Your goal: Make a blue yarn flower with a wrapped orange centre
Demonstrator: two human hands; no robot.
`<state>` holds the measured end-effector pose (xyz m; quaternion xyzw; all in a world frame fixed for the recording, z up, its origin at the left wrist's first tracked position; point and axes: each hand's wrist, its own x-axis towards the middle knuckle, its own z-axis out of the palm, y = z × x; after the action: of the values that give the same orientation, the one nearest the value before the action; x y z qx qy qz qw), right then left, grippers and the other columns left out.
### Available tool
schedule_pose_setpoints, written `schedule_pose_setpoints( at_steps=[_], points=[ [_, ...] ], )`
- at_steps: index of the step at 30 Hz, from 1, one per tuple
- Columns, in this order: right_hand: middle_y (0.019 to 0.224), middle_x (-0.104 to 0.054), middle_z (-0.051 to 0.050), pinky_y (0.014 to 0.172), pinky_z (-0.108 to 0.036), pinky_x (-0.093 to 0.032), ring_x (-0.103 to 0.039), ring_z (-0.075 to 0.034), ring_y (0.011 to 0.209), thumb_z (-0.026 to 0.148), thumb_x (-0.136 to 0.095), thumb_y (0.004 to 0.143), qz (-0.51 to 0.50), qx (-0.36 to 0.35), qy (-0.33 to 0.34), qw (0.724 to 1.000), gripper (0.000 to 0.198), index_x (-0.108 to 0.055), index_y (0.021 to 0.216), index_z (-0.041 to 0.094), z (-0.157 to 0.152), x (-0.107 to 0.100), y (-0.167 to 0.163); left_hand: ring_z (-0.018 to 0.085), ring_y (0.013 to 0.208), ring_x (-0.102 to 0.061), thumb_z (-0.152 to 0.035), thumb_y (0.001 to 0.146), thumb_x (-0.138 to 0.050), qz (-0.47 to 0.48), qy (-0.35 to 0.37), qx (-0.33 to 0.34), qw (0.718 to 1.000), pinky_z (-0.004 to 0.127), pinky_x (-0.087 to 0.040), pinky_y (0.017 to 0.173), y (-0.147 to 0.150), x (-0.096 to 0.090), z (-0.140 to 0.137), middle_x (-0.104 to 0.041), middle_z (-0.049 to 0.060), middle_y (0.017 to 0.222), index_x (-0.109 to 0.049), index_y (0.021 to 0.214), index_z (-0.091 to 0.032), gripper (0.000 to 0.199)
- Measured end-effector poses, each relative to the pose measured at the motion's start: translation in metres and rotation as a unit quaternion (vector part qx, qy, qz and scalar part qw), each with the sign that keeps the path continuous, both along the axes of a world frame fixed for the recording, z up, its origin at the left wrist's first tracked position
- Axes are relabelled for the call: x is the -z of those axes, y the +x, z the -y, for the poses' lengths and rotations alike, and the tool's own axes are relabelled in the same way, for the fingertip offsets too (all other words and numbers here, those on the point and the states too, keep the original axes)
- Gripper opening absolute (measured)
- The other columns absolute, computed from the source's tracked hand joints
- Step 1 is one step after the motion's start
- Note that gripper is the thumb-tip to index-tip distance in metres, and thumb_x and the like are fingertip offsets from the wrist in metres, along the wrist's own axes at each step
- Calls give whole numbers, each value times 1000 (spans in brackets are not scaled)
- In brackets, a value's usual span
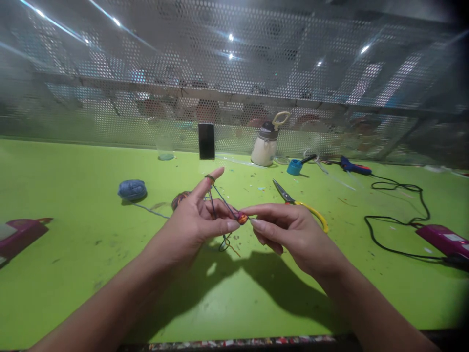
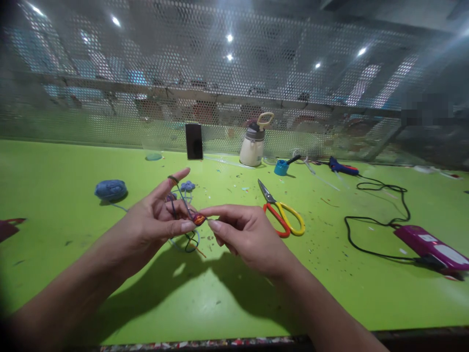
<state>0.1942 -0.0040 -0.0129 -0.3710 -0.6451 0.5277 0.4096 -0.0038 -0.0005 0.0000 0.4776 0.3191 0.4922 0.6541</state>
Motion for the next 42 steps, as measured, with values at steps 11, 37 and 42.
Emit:
schedule_pose_setpoints(
  at_steps=[11,37,42],
  points=[
    [54,-53,3,42,-21,-30,-41,-8,47,28,-68,82,68,-10,-11,998,31,-74,111,16,0,-9,3,15,69,-65,-8,68,-79,-106,55,12,993,26,-52,67,-2,-4,1,-68,-1,70,-25,153,-29,103],
    [55,-52,4,43,-21,-28,-38,-6,45,34,-72,81,45,14,-46,998,29,-73,103,15,2,2,-13,16,62,-60,-9,68,-73,-174,66,-6,983,29,-48,65,1,2,-6,-62,-3,63,-16,155,-21,105],
    [58,-54,3,42,-21,-29,-41,-6,44,35,-72,81,-8,35,-104,994,30,-72,102,13,1,4,-16,15,65,-61,-8,78,-64,-293,191,-96,932,29,-48,70,7,7,4,-64,-3,69,-33,151,-31,83]
  ],
)
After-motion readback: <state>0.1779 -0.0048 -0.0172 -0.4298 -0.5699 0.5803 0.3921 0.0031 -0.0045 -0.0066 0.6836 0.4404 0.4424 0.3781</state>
